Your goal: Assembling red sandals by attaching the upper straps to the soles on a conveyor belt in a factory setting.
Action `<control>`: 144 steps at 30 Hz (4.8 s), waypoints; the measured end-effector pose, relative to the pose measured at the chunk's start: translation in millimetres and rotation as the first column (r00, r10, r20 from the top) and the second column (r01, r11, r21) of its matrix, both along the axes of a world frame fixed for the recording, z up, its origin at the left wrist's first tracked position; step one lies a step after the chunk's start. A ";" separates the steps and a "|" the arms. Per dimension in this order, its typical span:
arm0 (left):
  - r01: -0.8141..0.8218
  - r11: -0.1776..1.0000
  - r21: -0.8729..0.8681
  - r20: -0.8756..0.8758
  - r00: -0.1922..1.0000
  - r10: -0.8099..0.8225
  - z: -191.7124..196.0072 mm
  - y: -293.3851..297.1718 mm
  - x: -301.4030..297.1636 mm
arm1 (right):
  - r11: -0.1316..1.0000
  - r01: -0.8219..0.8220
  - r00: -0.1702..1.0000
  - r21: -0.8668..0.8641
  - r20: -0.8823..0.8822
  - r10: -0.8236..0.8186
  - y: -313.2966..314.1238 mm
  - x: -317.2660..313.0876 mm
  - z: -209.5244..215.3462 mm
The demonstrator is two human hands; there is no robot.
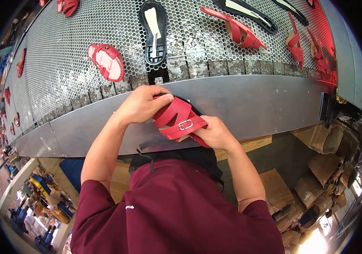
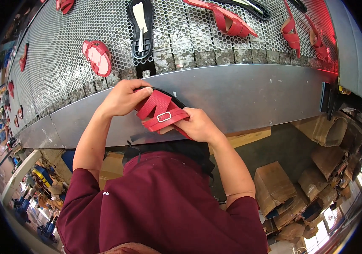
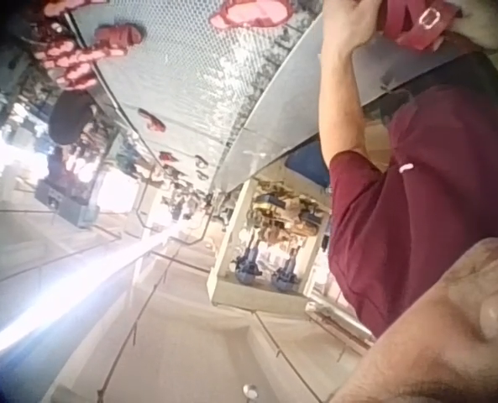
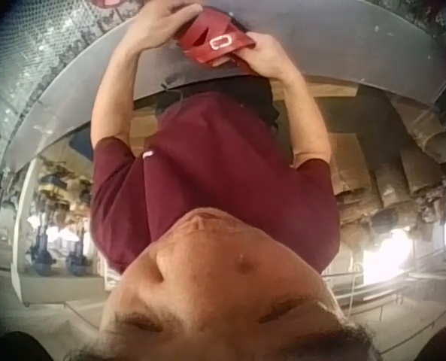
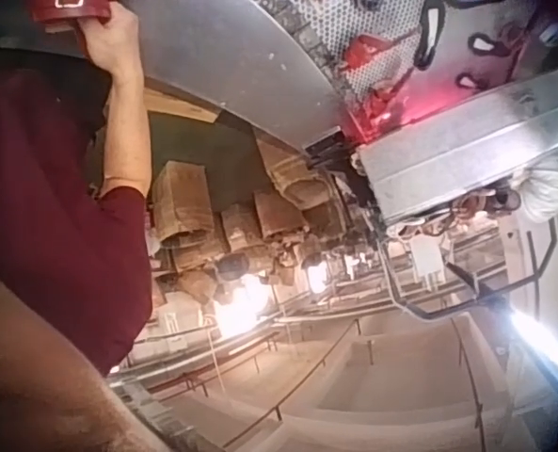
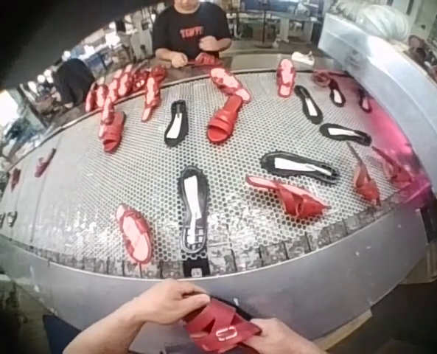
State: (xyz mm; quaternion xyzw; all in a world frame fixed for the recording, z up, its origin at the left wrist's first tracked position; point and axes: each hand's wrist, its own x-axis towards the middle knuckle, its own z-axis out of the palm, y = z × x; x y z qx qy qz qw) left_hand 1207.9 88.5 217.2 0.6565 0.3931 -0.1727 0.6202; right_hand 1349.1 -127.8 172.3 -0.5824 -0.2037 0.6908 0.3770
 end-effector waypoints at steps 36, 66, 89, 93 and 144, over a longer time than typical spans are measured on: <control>0.476 0.460 0.750 0.083 0.622 -0.779 -25.0 -95.5 85.2 | 0.945 -0.198 0.425 0.261 0.891 -0.158 -66.2 69.2 -26.3; 0.502 0.647 0.575 0.116 0.732 -0.671 3.6 -99.0 120.4 | 0.888 0.297 0.829 0.352 0.367 -0.423 -66.0 87.2 -0.5; -0.039 0.967 -0.250 0.071 0.996 0.058 -13.5 -99.7 167.4 | 0.737 0.630 0.776 0.246 -0.144 -0.615 -58.6 119.3 -2.1; -0.200 0.967 -0.159 0.096 0.972 0.216 -13.4 -101.1 171.1 | 0.987 0.158 0.978 -0.002 -0.138 -0.157 -60.6 109.9 5.7; -0.644 0.467 -0.606 0.132 0.497 0.857 -8.8 -60.1 233.4 | 0.792 0.591 0.797 0.152 -0.260 -0.544 -90.2 190.3 -8.8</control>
